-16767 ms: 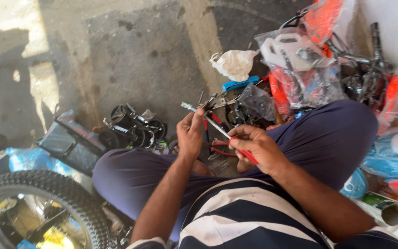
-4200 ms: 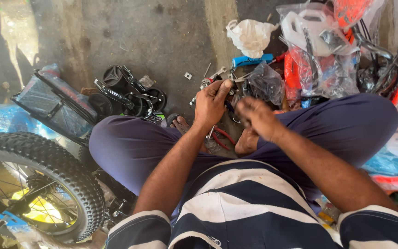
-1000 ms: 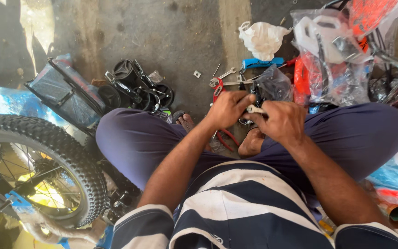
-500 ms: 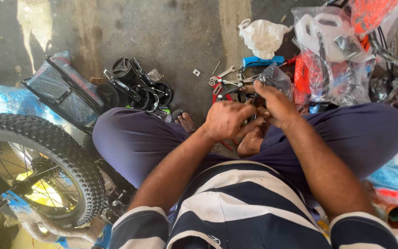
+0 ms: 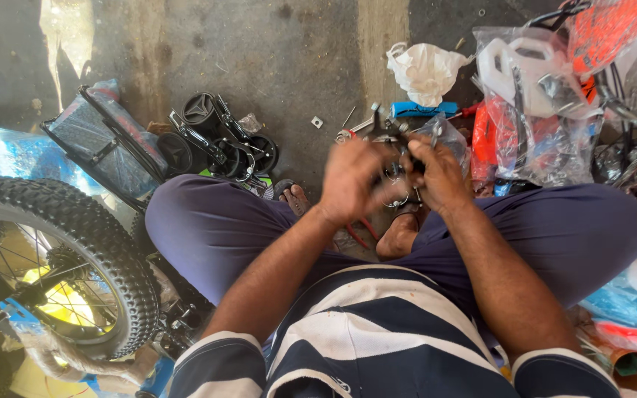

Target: The person sits on the floor and assembles a bicycle brake lever assembly. They use a screwdriver to tighten screws on the lever and a wrench to secure the mounting bracket. The person handles the brake lever, screws, and tools directly, working on the component in their lap.

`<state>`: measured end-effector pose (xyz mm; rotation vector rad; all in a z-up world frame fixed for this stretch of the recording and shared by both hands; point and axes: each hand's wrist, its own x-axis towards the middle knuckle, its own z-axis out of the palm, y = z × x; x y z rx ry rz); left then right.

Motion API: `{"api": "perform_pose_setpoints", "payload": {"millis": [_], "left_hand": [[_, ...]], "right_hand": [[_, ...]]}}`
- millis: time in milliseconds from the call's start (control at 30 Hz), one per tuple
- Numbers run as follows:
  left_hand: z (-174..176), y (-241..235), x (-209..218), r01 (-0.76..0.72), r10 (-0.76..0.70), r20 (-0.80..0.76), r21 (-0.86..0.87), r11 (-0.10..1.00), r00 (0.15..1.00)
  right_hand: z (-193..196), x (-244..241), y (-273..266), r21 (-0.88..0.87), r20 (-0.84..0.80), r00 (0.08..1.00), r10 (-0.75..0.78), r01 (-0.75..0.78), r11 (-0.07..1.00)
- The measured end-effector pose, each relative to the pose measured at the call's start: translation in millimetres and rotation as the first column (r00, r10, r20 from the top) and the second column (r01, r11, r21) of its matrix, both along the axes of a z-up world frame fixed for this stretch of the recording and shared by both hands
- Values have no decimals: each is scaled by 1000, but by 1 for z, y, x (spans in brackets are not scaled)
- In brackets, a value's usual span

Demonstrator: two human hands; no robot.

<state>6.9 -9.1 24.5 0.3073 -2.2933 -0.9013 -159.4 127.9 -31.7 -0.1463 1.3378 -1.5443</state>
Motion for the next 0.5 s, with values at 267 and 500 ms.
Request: {"api": "perform_pose_setpoints", "payload": {"millis": [267, 500], "left_hand": [[-77, -30, -2, -344, 33, 460, 613, 712, 887], [-109, -41, 3, -350, 97, 443, 536, 768, 891]], "right_hand": [[-3, 13, -11, 156, -237, 960, 153, -118, 981], [-64, 20, -35, 74, -45, 996, 77, -73, 995]]}}
